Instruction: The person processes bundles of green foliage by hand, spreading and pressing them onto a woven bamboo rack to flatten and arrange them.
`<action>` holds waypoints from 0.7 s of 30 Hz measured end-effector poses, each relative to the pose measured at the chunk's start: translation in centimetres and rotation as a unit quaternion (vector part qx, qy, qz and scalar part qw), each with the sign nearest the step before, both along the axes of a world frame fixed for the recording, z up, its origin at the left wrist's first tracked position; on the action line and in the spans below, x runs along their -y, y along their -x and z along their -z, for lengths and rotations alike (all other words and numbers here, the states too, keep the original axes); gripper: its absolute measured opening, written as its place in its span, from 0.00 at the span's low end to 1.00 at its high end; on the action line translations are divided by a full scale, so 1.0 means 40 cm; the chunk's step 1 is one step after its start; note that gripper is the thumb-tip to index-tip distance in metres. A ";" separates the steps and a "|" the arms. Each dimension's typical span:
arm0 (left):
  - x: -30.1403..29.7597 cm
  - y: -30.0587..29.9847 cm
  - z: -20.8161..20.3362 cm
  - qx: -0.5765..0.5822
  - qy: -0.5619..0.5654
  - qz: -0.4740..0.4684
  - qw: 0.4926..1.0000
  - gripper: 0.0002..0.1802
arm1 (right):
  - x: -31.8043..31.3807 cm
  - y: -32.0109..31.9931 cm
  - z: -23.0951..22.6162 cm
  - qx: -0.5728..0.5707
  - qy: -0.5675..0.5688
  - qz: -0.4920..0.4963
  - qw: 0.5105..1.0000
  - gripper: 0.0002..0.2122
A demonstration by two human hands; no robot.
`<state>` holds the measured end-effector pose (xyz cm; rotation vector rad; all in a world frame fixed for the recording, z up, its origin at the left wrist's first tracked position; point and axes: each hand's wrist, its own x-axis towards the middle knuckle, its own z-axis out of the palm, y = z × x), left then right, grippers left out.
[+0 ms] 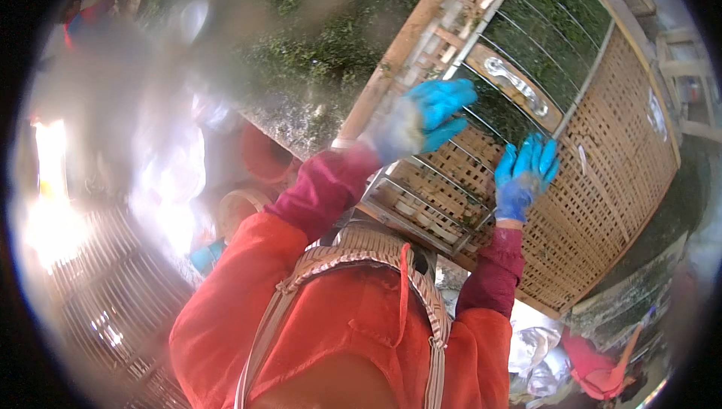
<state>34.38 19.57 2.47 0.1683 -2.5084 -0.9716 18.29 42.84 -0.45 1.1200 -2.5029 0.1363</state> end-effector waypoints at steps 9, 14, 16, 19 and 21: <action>0.156 -0.511 0.233 0.142 0.054 -0.353 0.923 0.23 | -0.004 -0.024 0.015 0.046 0.068 -0.035 0.996 0.21; 0.188 -0.421 0.177 -0.050 -0.443 -0.327 0.833 0.11 | -0.018 -0.015 0.008 0.051 0.115 -0.039 0.991 0.17; 0.166 -0.350 0.110 -0.109 -0.416 -0.304 0.850 0.10 | -0.025 -0.012 0.002 0.064 0.144 -0.054 0.986 0.15; 0.068 -0.186 -0.038 -0.109 -0.397 -0.194 0.890 0.10 | -0.027 0.007 0.034 0.106 0.284 -0.117 0.946 0.15; -0.037 -0.056 -0.122 -0.130 -0.559 -0.092 0.814 0.13 | -0.026 -0.001 0.032 0.105 0.334 -0.061 0.935 0.18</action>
